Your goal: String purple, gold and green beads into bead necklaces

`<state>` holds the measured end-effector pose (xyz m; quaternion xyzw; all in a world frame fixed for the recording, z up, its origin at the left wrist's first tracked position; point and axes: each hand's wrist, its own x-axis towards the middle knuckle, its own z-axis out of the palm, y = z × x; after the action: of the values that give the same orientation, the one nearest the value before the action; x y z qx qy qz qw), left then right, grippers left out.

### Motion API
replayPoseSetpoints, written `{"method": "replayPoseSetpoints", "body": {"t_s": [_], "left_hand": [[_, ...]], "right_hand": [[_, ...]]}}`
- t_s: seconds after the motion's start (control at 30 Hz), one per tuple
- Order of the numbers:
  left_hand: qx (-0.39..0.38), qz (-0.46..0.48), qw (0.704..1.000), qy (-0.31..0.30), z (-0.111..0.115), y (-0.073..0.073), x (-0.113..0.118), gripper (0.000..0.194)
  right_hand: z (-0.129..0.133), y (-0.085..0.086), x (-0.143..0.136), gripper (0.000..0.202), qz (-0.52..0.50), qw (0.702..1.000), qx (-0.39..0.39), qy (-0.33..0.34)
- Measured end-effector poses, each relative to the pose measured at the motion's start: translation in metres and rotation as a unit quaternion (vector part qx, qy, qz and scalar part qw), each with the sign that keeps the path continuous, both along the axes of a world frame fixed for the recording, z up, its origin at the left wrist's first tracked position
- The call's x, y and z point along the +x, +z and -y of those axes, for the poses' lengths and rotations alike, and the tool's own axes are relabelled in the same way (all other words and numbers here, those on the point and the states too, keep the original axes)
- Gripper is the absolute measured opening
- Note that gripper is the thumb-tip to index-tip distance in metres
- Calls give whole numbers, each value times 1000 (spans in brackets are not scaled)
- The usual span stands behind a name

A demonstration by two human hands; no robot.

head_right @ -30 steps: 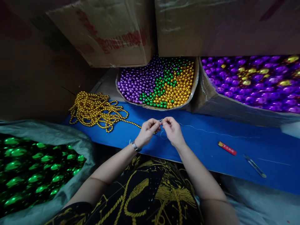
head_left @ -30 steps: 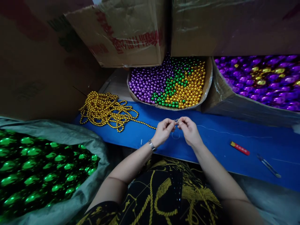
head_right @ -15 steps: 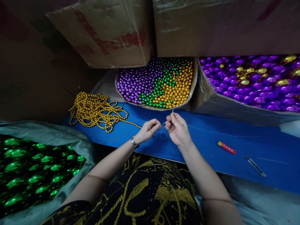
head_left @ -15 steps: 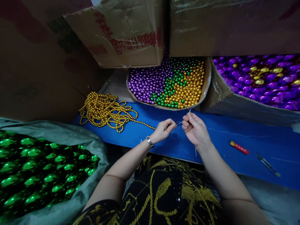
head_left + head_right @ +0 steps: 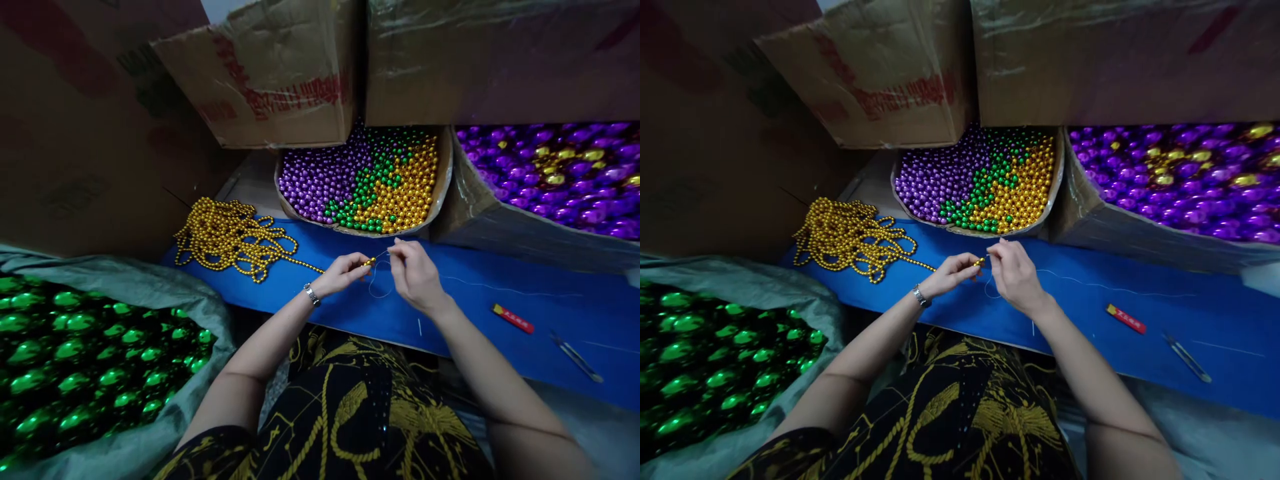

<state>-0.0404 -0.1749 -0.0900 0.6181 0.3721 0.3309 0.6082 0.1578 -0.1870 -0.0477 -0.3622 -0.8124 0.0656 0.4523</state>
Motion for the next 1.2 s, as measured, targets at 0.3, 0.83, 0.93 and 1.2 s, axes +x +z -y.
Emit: {"method": "replayPoseSetpoints", "body": {"t_s": [0.3,0.83,0.93,1.2], "left_hand": [[175,-158,972,13,7,19,-18,34],[248,-312,916,-35,27,27,-79,26],[218,-375,900,-50,41,14,-87,30],[166,-398,902,-27,68,-5,-118,34]], "right_hand": [[-20,15,10,35,325,930,171,4],[30,-15,111,23,321,945,-26,-51],[47,-45,106,22,305,948,-60,-68],[73,-74,111,29,299,944,-137,-35]]}}
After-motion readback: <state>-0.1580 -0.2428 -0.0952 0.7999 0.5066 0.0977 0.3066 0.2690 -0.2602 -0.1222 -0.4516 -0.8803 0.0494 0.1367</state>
